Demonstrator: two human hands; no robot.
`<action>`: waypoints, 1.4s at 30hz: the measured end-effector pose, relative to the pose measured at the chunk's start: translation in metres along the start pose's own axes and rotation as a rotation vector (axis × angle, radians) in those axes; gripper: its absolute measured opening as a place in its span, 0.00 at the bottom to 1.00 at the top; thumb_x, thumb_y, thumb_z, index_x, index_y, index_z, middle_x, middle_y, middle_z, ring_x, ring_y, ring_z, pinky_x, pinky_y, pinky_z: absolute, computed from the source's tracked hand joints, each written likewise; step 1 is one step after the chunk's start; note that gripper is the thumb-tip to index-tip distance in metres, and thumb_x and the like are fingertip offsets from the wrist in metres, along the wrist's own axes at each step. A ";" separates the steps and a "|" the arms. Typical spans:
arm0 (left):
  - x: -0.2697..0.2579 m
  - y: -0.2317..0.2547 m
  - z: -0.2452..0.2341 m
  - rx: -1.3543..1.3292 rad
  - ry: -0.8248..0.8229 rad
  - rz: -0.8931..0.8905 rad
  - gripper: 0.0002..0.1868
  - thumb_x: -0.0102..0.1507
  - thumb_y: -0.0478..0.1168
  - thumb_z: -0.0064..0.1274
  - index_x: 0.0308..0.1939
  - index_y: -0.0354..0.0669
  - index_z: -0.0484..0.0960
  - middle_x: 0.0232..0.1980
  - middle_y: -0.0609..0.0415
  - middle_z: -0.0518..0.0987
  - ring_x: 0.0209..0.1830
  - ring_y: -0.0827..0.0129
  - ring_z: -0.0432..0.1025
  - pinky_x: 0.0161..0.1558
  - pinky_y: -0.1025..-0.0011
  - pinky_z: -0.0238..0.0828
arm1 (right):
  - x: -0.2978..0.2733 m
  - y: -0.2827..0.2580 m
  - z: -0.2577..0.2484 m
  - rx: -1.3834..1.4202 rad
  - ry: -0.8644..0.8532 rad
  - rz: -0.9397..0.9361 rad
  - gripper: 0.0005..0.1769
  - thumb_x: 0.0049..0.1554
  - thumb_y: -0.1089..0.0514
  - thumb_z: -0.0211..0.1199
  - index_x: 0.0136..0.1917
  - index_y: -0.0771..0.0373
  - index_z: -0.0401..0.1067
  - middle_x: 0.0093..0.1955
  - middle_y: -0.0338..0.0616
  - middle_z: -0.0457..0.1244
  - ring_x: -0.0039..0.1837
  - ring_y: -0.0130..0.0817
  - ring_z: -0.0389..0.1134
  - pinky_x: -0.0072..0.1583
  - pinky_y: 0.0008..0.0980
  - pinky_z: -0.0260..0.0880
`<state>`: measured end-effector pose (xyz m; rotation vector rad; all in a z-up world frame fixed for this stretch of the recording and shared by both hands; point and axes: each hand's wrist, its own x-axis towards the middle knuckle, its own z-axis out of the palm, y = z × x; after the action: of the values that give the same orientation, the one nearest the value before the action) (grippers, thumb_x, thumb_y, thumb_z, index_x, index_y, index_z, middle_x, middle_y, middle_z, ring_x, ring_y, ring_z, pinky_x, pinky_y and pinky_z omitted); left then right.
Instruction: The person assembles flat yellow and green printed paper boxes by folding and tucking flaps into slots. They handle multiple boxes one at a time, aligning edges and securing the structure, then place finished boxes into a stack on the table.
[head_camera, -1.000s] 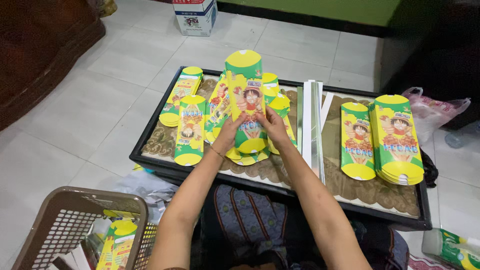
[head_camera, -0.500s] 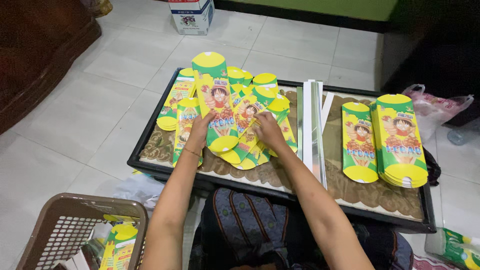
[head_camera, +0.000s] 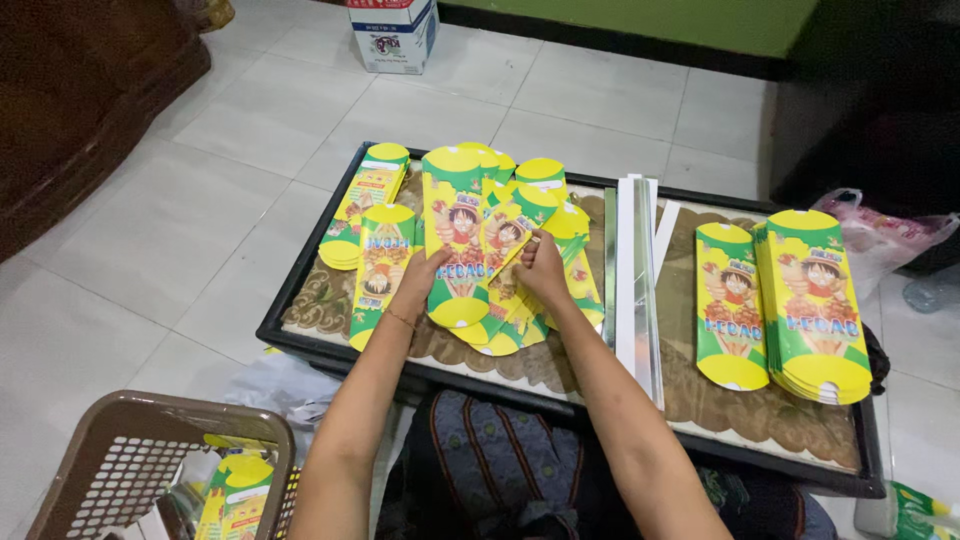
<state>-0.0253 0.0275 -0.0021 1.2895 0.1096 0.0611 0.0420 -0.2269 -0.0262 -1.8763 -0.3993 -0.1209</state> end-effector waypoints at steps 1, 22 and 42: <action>0.001 -0.003 -0.002 0.021 -0.002 0.005 0.17 0.66 0.42 0.54 0.54 0.33 0.80 0.48 0.54 0.83 0.44 0.71 0.78 0.46 0.70 0.75 | 0.001 0.002 0.000 -0.033 0.008 -0.004 0.44 0.49 0.66 0.71 0.74 0.70 0.53 0.47 0.43 0.60 0.46 0.30 0.64 0.51 0.29 0.70; -0.017 0.039 0.010 -0.318 -0.018 -0.032 0.15 0.65 0.37 0.55 0.55 0.35 0.77 0.49 0.50 0.82 0.45 0.64 0.80 0.47 0.61 0.82 | 0.033 0.044 -0.042 0.667 0.478 0.022 0.19 0.63 0.67 0.59 0.67 0.69 0.64 0.54 0.41 0.65 0.52 0.26 0.66 0.54 0.26 0.70; -0.005 0.014 0.111 -0.230 -0.180 0.024 0.23 0.72 0.50 0.49 0.62 0.37 0.75 0.57 0.56 0.79 0.55 0.74 0.73 0.55 0.70 0.72 | 0.019 -0.030 -0.040 0.576 0.236 -0.024 0.24 0.65 0.65 0.55 0.73 0.71 0.61 0.66 0.48 0.64 0.63 0.29 0.66 0.63 0.29 0.69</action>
<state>-0.0171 -0.0755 0.0417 1.0614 -0.0662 -0.0216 0.0540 -0.2517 0.0191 -1.2731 -0.2577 -0.2159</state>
